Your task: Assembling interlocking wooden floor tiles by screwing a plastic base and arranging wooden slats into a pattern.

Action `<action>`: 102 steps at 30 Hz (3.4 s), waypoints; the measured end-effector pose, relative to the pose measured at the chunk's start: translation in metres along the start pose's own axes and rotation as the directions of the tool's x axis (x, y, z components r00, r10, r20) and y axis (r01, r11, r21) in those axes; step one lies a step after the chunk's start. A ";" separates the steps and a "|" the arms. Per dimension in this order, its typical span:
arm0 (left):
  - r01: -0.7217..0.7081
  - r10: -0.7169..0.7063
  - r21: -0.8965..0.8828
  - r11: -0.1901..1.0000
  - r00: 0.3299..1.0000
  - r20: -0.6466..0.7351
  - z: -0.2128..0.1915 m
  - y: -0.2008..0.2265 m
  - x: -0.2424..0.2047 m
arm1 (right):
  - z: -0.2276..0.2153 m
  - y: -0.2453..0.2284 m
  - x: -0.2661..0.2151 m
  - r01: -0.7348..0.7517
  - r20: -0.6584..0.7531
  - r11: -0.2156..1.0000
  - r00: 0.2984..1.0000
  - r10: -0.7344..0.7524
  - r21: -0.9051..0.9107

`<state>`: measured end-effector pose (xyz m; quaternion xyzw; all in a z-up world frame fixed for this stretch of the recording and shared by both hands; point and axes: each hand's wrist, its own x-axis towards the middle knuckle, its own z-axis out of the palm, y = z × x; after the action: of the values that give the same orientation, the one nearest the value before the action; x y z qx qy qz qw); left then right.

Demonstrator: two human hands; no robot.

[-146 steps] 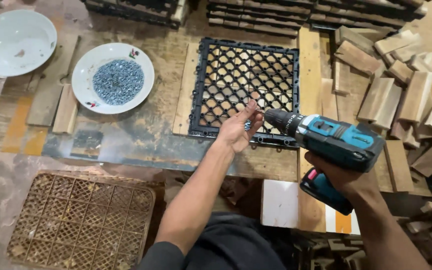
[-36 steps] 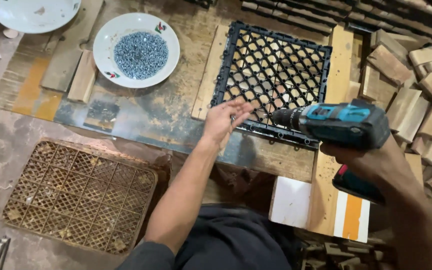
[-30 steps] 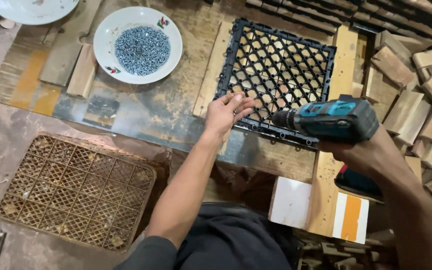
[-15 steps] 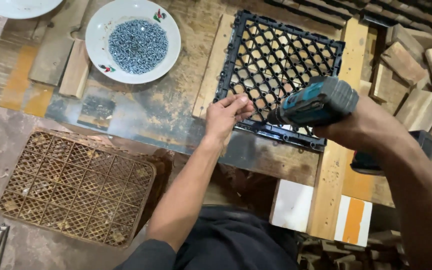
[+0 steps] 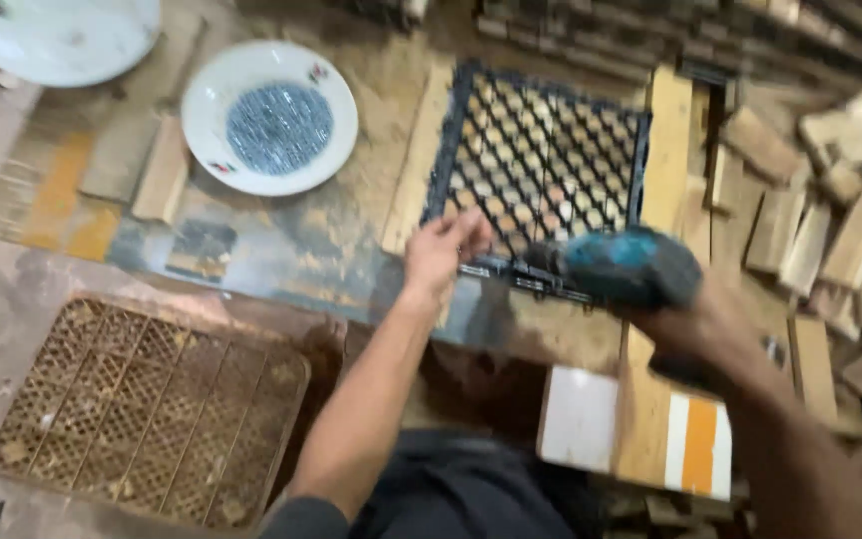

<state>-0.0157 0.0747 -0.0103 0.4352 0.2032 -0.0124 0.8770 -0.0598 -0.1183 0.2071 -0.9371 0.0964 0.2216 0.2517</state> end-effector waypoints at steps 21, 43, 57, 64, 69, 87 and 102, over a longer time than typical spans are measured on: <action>0.482 -0.459 -0.230 0.846 0.876 0.147 0.001 0.027 -0.011 | 0.012 0.089 0.047 0.711 -0.019 0.703 0.703 -0.711 -0.005; 0.141 -0.118 0.134 0.981 0.980 -0.162 -0.046 0.060 -0.018 | 0.017 -0.055 0.040 0.173 0.165 0.984 0.973 -0.163 -0.047; 0.215 -0.191 0.562 0.799 0.976 -0.101 -0.010 0.119 0.010 | 0.015 -0.100 0.062 0.139 0.243 0.924 0.969 -0.052 -0.357; 0.150 -0.148 0.565 0.812 0.988 -0.049 -0.025 0.098 0.037 | 0.022 -0.100 0.070 0.195 0.251 0.819 0.966 -0.065 -0.539; 0.096 -0.079 0.239 0.966 0.994 -0.078 -0.038 0.071 0.043 | 0.018 -0.092 0.049 0.167 0.259 0.910 0.964 -0.069 -0.380; 0.350 -0.339 -0.376 0.858 0.936 0.098 -0.029 0.056 0.021 | 0.044 0.003 0.047 0.338 -0.148 0.900 0.940 -0.308 0.276; 0.257 -0.215 0.283 0.924 0.961 -0.171 -0.024 0.085 0.001 | 0.018 -0.020 0.066 0.481 -0.009 0.871 0.876 -0.483 0.095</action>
<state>-0.0064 0.1463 0.0404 0.5364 0.3094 -0.1194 0.7761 -0.0023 -0.0962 0.1713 -0.9169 -0.1316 0.1541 0.3437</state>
